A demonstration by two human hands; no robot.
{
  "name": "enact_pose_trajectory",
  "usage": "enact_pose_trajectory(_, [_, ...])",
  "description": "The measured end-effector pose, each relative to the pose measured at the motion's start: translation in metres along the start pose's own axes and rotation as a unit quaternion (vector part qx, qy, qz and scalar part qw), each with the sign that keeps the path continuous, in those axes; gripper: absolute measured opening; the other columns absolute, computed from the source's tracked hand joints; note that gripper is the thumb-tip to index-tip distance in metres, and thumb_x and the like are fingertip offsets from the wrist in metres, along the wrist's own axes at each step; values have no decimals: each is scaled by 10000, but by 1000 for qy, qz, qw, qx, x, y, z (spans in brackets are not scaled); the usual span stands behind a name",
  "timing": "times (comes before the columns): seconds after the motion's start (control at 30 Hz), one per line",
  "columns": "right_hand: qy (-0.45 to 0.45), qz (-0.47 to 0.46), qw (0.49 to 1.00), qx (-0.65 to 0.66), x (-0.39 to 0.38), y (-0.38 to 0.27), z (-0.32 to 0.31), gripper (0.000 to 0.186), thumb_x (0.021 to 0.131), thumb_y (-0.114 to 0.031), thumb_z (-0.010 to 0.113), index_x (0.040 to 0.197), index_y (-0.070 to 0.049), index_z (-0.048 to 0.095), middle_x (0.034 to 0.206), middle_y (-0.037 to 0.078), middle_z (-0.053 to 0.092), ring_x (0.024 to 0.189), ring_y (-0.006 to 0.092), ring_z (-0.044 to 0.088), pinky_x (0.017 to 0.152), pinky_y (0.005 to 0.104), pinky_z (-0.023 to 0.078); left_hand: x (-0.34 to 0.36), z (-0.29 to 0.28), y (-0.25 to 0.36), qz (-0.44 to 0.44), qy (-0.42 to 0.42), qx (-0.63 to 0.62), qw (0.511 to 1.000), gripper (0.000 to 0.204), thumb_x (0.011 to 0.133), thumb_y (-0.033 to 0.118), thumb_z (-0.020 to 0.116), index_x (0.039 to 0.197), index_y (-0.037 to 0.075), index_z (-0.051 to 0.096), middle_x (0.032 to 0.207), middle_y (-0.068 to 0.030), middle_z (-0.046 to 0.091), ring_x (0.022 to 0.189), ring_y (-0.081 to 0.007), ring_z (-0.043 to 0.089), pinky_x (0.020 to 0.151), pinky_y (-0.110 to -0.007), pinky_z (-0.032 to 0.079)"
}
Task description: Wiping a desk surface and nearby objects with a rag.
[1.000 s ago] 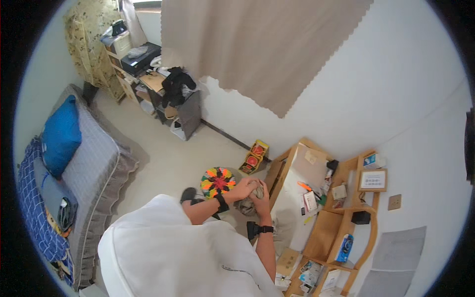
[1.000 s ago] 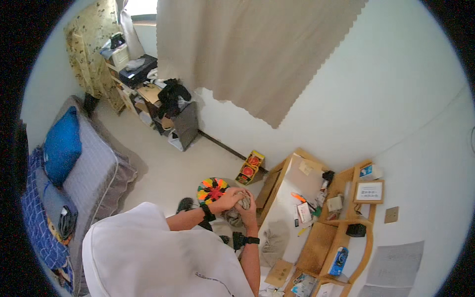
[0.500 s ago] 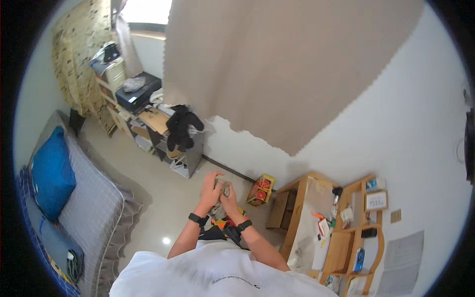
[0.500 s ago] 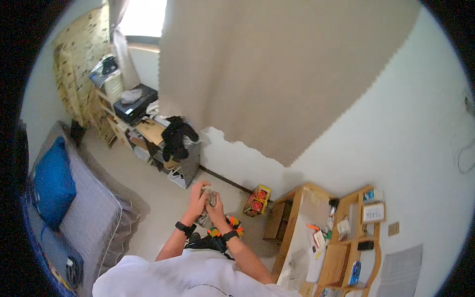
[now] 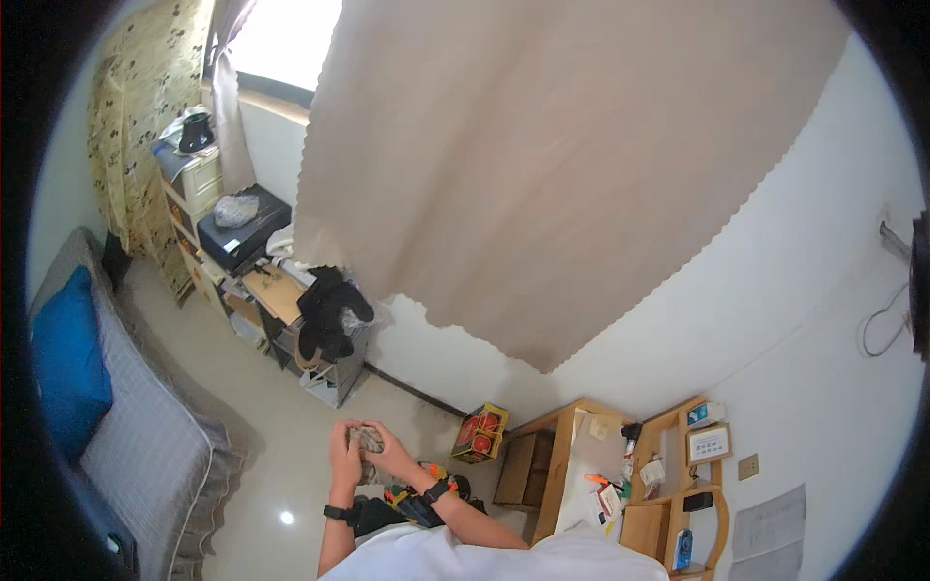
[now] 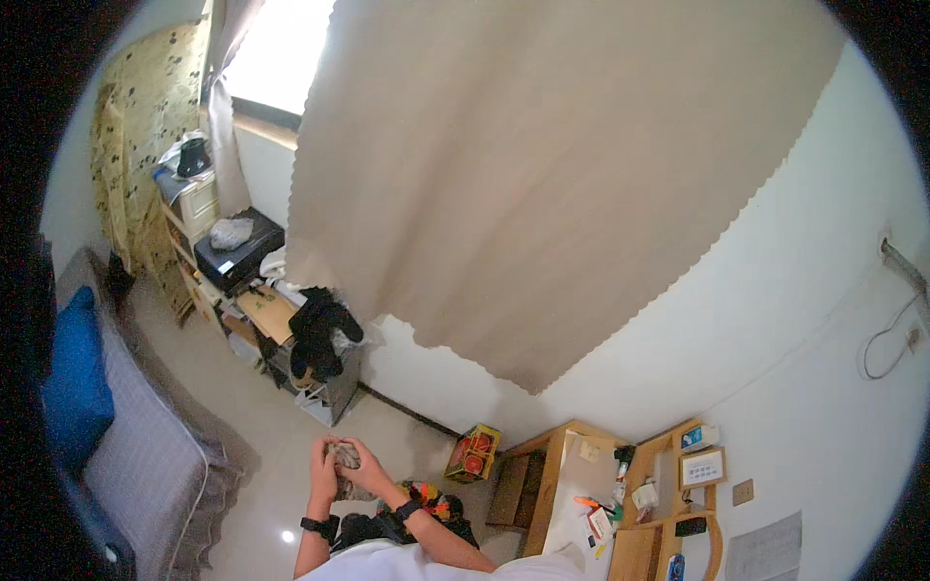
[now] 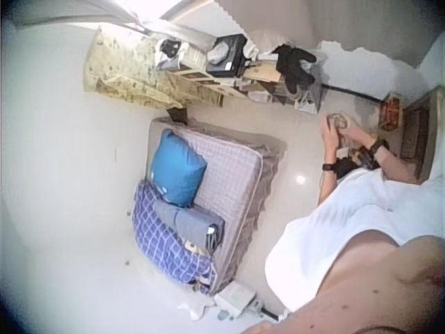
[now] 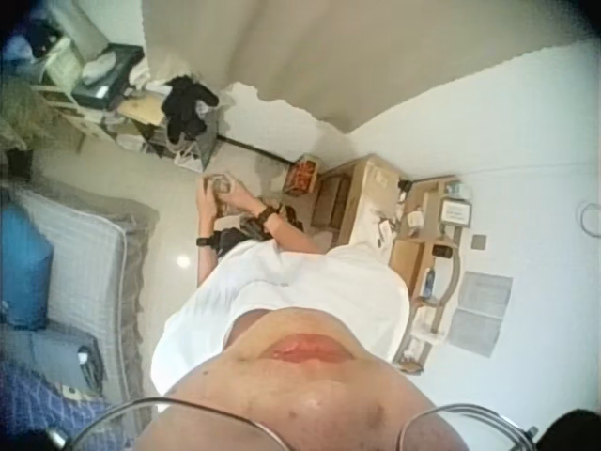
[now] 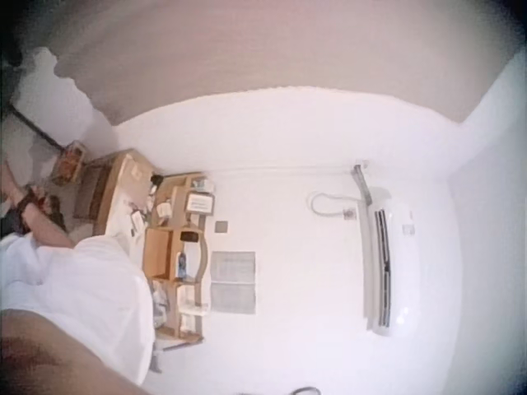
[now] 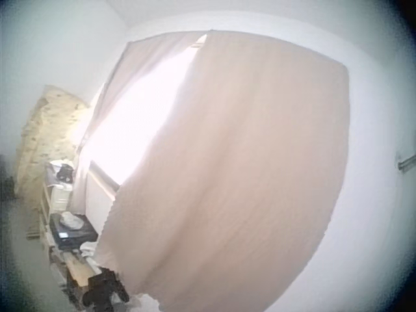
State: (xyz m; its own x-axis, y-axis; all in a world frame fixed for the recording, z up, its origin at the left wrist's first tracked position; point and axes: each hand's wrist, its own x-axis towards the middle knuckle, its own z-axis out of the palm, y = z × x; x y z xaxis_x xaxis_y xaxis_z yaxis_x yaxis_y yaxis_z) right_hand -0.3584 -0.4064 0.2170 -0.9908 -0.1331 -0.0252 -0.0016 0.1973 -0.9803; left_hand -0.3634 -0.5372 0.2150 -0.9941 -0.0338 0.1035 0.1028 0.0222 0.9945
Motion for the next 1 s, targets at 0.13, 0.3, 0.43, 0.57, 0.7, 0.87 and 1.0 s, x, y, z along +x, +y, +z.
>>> enact_pose_trajectory(0.13, [14, -39, 999, -29, 9, 4, -27, 627, 756, -177, 757, 1292, -41, 463, 1231, 105, 551, 1140, 175, 516, 979, 323, 420, 7, 22, 25, 18, -9, 8, 1000, 239, 812, 72, 484, 1030, 4, 557, 1061, -160, 570, 1050, -312, 531, 955, -392, 397])
enact_pose_trajectory(0.3, [34, -108, 991, -67, 20, -12, -105, 667, 707, -153, 770, 1294, -53, 470, 1232, 103, 553, 1155, 199, 523, 988, 336, 417, 31, 85, 47, 105, -52, 76, 990, 351, 793, 75, 511, 1135, 4, 539, 1140, -186, 556, 1111, -352, 513, 999, -409, 377])
enact_pose_trajectory(0.43, [168, -130, 971, -107, 10, -18, -207, 650, 676, -81, 737, 1274, -63, 484, 1221, 92, 555, 1149, 207, 520, 994, 348, 413, 82, 171, 80, 238, -129, 161, 949, 577, 786, 137, 604, 1320, 1, 432, 1313, -233, 464, 1232, -400, 433, 1046, -437, 342])
enact_pose_trajectory(0.57, [291, -58, 953, 59, -31, -27, -318, 624, 682, -58, 758, 1243, -59, 486, 1208, 89, 541, 1148, 205, 497, 1000, 341, 392, 168, 269, 188, 366, -126, 220, 895, 713, 812, 170, 628, 1420, -17, 305, 1413, -255, 360, 1302, -419, 354, 1086, -442, 304])
enact_pose_trajectory(0.7, [380, -77, 920, -52, -86, -48, -397, 591, 711, -43, 744, 1239, -59, 478, 1172, 104, 549, 1093, 223, 530, 958, 345, 421, 244, 353, 294, 439, -37, 221, 870, 795, 797, 155, 611, 1454, -41, 208, 1504, -244, 233, 1375, -416, 248, 1126, -444, 247])
enact_pose_trajectory(0.87, [415, -91, 904, -53, -133, -31, -453, 573, 723, -81, 738, 1235, -50, 485, 1188, 106, 538, 1103, 245, 524, 975, 367, 411, 294, 401, 326, 480, 31, 258, 838, 766, 806, 167, 567, 1437, -79, 209, 1534, -234, 164, 1406, -424, 172, 1144, -462, 204])
enact_pose_trajectory(1.0, [441, -92, 893, -7, -137, -8, -471, 583, 688, -24, 697, 1234, -37, 496, 1198, 108, 525, 1120, 240, 502, 1014, 376, 371, 310, 413, 318, 485, 31, 277, 829, 729, 809, 164, 550, 1417, -97, 244, 1538, -238, 144, 1410, -433, 145, 1146, -488, 185])
